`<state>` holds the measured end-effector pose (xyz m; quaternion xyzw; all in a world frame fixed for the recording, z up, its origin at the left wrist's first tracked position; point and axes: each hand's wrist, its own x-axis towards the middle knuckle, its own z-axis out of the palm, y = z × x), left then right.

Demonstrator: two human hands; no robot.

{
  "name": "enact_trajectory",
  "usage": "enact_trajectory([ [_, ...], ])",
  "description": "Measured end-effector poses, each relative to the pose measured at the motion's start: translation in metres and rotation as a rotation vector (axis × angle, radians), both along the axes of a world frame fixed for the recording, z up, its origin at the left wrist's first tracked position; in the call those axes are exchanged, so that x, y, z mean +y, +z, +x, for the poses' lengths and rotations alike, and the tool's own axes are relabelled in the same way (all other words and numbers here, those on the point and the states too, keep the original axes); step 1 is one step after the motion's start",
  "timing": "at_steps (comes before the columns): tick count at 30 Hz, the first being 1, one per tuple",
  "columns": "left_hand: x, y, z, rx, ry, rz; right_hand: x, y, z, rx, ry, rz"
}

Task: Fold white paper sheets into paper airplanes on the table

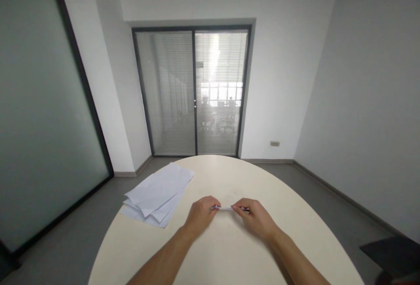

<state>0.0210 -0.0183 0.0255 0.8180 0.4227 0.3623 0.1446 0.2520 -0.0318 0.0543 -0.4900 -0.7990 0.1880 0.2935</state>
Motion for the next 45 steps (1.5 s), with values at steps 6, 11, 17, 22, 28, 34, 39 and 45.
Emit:
enact_trajectory([
  [6, -0.001, 0.002, 0.0, 0.011, -0.002, -0.034, -0.001, 0.0, -0.001, -0.053, -0.019, 0.022],
  [11, -0.001, 0.001, -0.001, 0.001, -0.015, 0.005, -0.001, 0.0, -0.001, -0.049, 0.002, 0.034],
  [17, 0.001, 0.0, 0.0, -0.003, -0.03, 0.024, 0.0, -0.001, -0.001, -0.047, 0.005, 0.02],
  [22, 0.002, -0.002, -0.001, -0.013, -0.036, 0.045, -0.001, 0.001, -0.001, -0.044, 0.013, 0.022],
  [28, 0.002, -0.005, -0.001, 0.005, -0.032, 0.028, 0.004, -0.003, 0.001, -0.044, 0.01, 0.034],
  [34, 0.003, -0.006, -0.001, 0.029, -0.013, -0.015, 0.006, -0.005, 0.003, -0.018, 0.028, 0.057],
  [39, 0.002, -0.006, 0.0, 0.03, 0.017, -0.009, 0.008, -0.01, 0.007, -0.048, 0.023, 0.072],
  [45, 0.0, -0.005, 0.0, 0.014, 0.079, 0.004, 0.01, -0.013, 0.008, -0.061, 0.001, 0.085],
])
